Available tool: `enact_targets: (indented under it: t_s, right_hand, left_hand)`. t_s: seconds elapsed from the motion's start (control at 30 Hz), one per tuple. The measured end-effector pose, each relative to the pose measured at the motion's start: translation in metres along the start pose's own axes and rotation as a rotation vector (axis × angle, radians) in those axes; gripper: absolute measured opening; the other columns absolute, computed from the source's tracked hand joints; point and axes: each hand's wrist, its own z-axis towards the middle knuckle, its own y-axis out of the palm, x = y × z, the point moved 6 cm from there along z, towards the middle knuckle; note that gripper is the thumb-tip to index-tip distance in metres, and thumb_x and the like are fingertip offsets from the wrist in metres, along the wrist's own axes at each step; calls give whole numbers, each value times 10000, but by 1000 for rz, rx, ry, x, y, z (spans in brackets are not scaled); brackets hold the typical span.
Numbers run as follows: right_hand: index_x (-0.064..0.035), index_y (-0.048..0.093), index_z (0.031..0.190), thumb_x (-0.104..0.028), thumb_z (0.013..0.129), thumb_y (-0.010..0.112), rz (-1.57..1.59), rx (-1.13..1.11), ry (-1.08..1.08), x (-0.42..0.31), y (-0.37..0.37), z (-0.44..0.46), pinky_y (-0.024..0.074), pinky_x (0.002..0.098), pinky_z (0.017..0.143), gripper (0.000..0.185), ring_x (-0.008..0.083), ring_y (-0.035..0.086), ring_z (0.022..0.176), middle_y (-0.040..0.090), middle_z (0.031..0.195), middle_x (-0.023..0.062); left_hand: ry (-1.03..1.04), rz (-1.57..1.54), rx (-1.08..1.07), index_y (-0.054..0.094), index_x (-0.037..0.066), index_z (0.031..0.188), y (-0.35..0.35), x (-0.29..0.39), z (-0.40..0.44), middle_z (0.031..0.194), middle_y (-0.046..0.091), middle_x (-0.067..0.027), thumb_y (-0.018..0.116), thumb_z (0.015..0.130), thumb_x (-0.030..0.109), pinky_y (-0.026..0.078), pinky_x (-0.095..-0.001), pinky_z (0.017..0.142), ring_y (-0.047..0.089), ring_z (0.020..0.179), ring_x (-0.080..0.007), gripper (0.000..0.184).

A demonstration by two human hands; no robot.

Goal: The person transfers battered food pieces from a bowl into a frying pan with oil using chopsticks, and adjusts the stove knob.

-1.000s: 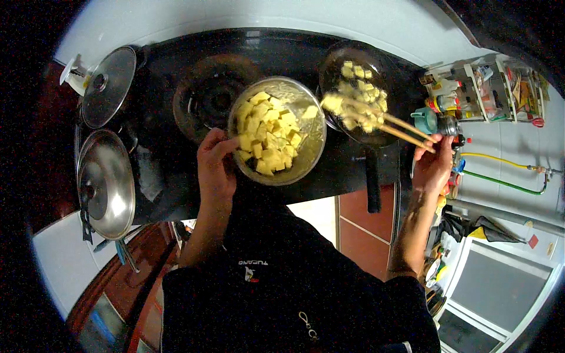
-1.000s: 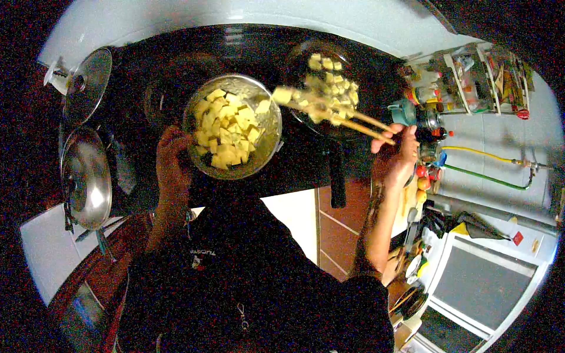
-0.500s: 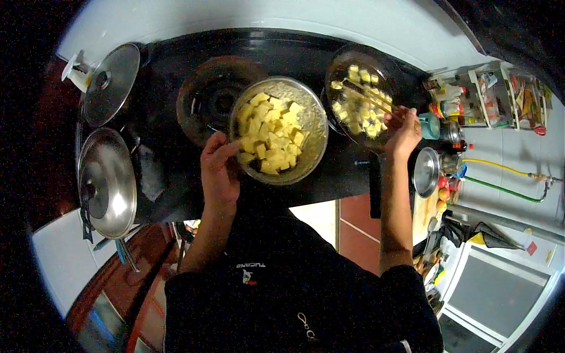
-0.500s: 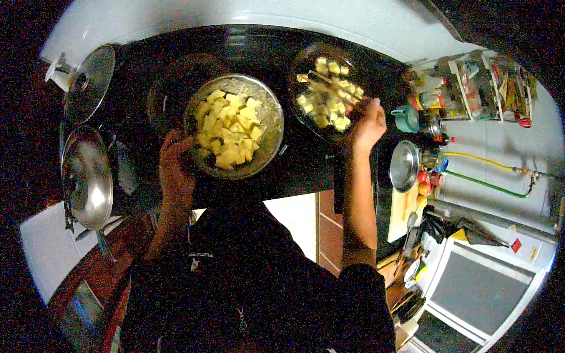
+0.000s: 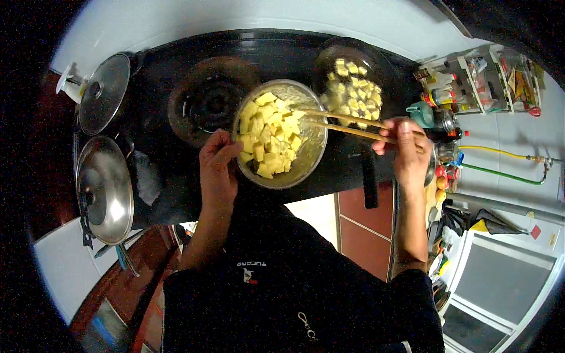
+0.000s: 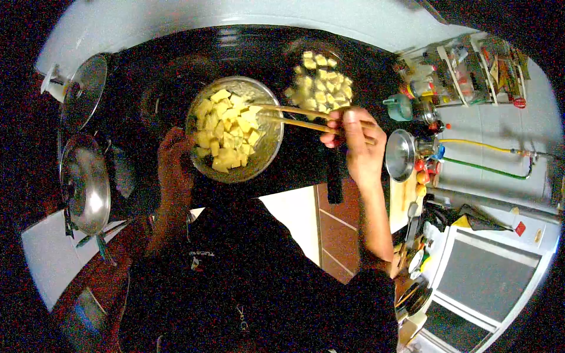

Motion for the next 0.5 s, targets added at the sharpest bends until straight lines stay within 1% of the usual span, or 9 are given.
enact_targets:
  t_s: [0.07,0.17,0.27,0.33,0.37,0.4,0.5]
  right_hand:
    - [44,543,856,-214,896,442,-38,43,13,1,2,0,468,247,488,280,166,579,551,563,705,97]
    - [40,544,841,-227,894,445,-57,64,-32,-1,1,-1,479,253,493,290,169,578,536,564,706,102]
    - [35,544,829,-232,891,450,34,103,-41,3,-9,-7,486,261,488,289,174,576,518,565,695,104]
    - [33,540,826,-238,895,438,57,146,-87,5,-22,-8,487,265,479,298,176,577,513,566,684,105]
    - [31,535,832,-243,900,421,79,186,-87,3,-29,-8,480,265,464,304,174,566,492,559,667,100]
    - [29,530,837,-274,906,399,90,202,-130,-2,-35,-6,472,264,459,337,167,550,480,549,658,94]
    - [23,529,841,-317,905,382,154,401,-140,9,-63,8,465,260,467,376,161,534,485,538,655,91]
  left_hand:
    - [28,36,-28,412,91,633,5,5,-2,611,408,50,553,681,11,338,-179,515,415,573,-41,169]
    - [50,58,-61,408,90,629,11,11,-3,611,405,54,561,680,14,324,-178,506,405,570,-38,178]
    - [57,62,-55,410,91,628,15,9,-9,612,414,54,567,683,21,322,-178,500,405,567,-38,180]
    - [48,56,-61,416,91,630,11,5,-8,612,424,51,571,686,26,325,-176,499,410,562,-40,178]
    - [47,54,-36,422,92,632,9,2,-8,610,428,49,572,687,26,325,-177,497,415,557,-43,173]
    - [45,52,-12,427,92,634,7,-1,-8,607,432,47,572,688,26,326,-177,495,420,553,-46,168]
    - [-2,28,66,444,92,641,3,-7,-4,601,433,45,573,687,23,332,-183,492,430,551,-54,153]
